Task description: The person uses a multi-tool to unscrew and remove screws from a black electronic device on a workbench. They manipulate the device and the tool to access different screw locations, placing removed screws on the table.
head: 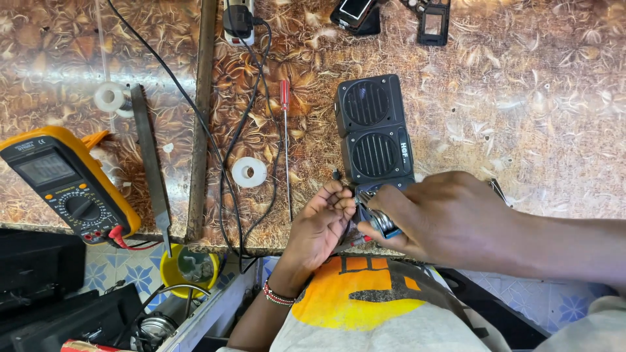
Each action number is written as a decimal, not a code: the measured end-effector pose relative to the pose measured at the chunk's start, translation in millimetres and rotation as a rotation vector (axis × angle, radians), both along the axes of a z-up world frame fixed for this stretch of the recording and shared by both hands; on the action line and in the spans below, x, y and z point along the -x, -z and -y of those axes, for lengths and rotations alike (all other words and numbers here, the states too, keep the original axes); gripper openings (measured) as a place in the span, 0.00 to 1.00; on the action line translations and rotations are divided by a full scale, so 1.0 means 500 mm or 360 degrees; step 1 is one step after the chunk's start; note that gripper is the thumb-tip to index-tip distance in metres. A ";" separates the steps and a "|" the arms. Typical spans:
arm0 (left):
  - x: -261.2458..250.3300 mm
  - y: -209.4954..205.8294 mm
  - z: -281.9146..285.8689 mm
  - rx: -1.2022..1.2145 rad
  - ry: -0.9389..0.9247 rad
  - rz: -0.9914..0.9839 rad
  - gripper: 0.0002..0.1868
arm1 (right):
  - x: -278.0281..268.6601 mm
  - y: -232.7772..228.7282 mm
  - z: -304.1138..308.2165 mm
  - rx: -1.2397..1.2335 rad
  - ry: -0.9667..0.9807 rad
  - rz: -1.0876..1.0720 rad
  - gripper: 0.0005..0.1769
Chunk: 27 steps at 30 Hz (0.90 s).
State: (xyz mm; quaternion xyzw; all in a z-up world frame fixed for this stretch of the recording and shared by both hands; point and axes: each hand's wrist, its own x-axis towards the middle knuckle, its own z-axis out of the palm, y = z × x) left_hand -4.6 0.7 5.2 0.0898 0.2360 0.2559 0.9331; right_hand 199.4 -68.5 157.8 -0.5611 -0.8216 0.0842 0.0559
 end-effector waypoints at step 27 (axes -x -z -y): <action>0.019 -0.042 -0.023 0.0064 -0.0166 0.0213 0.20 | 0.009 0.166 0.021 -0.0217 0.0624 -0.1753 0.09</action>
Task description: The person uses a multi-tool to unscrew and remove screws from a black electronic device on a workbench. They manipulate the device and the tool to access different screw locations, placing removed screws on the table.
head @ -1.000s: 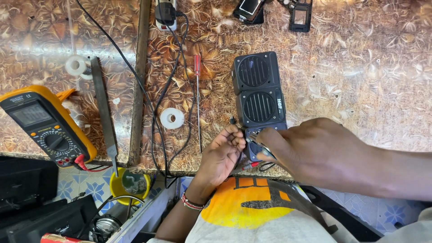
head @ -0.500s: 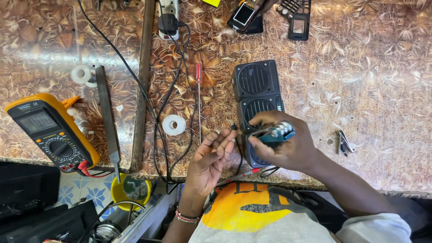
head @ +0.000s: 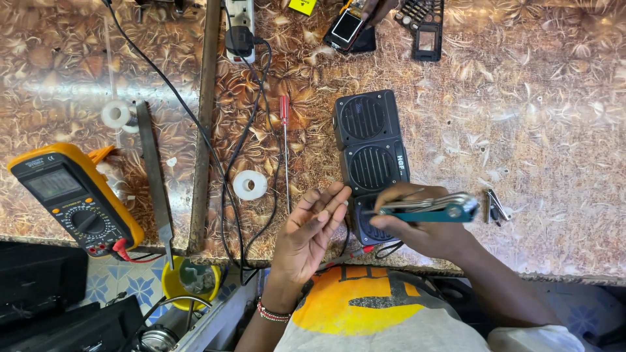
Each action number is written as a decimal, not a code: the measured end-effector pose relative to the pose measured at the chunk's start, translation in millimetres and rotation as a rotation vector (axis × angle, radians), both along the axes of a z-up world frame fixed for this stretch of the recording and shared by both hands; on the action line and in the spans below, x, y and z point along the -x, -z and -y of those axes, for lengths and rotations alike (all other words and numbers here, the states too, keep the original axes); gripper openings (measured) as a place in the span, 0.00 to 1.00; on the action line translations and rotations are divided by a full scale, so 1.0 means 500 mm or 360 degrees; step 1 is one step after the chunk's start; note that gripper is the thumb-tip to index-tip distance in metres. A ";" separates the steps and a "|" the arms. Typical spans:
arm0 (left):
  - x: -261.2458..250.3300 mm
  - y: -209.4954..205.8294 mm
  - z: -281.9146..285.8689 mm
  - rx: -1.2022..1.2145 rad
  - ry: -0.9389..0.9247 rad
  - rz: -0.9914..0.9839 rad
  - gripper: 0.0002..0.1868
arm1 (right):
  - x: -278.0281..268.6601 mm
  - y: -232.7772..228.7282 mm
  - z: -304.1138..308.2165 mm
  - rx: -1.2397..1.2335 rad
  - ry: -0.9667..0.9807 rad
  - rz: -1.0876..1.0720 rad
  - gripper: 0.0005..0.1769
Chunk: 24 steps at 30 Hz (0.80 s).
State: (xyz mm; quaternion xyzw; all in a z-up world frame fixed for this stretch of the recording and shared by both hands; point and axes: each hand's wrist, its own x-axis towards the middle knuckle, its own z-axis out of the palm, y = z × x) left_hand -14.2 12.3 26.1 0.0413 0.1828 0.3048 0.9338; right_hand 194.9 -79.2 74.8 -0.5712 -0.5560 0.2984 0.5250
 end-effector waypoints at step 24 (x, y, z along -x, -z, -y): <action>0.006 0.017 0.038 -0.0336 0.0455 -0.0204 0.15 | 0.109 0.016 0.036 0.0514 0.0138 0.0195 0.15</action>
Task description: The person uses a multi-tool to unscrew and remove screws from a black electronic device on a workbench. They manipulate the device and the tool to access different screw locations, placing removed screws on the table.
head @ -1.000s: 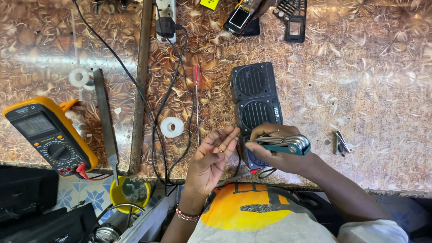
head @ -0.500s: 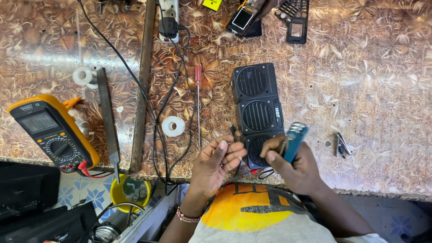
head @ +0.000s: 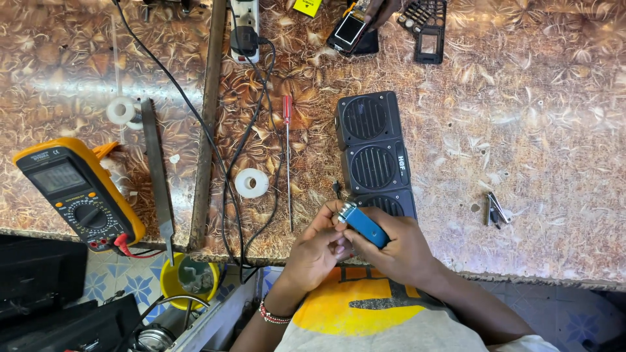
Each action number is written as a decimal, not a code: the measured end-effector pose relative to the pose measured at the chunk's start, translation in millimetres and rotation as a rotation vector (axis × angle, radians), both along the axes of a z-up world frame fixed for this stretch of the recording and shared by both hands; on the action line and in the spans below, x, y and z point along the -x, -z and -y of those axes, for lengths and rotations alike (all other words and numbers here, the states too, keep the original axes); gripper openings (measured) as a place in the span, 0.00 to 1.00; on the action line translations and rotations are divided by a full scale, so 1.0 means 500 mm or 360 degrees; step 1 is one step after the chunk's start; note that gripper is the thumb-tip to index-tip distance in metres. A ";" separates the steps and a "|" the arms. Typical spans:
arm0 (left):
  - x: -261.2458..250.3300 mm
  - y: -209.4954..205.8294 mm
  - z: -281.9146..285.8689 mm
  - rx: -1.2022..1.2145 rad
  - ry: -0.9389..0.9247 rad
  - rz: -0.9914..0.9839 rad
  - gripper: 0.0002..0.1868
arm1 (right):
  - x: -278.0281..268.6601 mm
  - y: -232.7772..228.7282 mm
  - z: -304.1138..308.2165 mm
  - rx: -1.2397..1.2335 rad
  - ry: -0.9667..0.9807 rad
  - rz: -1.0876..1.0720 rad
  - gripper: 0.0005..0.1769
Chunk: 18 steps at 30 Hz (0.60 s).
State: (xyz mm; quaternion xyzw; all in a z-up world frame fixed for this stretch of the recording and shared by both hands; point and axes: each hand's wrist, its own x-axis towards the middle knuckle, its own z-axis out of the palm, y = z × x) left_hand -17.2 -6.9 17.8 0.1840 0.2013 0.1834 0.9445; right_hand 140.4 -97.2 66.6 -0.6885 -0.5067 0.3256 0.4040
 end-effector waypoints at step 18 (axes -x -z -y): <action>-0.014 -0.013 -0.016 -0.0055 -0.0069 -0.0006 0.18 | -0.023 0.066 0.021 -0.0499 -0.0081 0.0769 0.27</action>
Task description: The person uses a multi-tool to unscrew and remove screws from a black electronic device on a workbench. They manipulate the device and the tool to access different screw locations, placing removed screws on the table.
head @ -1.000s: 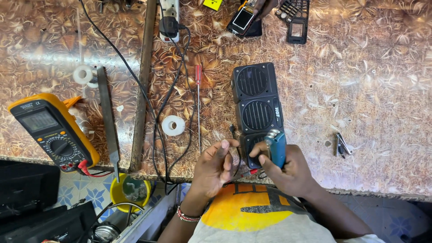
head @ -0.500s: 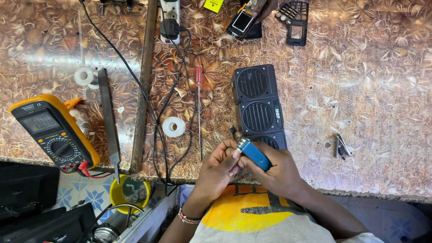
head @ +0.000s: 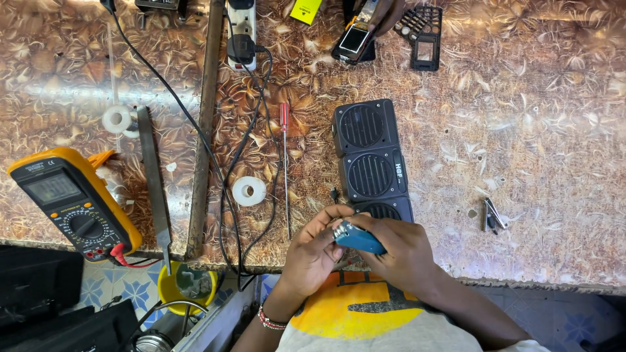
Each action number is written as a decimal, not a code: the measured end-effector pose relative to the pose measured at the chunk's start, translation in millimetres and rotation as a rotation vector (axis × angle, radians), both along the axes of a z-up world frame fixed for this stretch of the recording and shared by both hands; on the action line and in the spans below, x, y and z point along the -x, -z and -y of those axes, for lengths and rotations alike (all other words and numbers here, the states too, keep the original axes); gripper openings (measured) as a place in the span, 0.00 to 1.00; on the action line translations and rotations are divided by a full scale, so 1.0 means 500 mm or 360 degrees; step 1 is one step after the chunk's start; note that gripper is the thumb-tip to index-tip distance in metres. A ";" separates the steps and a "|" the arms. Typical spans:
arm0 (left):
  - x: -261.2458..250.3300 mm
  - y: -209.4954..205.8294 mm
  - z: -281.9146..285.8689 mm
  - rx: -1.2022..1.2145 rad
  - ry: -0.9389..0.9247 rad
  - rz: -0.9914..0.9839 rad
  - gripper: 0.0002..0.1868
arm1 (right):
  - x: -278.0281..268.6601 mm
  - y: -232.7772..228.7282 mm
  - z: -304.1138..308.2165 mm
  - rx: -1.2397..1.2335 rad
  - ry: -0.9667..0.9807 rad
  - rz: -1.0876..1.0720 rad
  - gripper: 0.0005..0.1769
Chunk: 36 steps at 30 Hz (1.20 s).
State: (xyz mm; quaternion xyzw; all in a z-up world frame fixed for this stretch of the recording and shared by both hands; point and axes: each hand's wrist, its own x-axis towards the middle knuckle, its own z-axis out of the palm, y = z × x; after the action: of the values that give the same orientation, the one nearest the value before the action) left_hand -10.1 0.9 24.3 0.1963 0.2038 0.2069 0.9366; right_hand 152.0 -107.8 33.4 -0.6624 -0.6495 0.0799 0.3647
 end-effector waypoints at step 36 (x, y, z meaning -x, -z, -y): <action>-0.023 -0.107 -0.016 -0.1342 -0.0307 -0.0664 0.18 | -0.213 -0.018 -0.150 0.0405 0.0346 0.0206 0.17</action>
State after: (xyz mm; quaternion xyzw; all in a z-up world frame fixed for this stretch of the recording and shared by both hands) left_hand 1.2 8.6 77.8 0.5766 0.3029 0.3138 0.6909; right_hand 258.5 -32.8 42.3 -0.7733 -0.5809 0.0788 0.2416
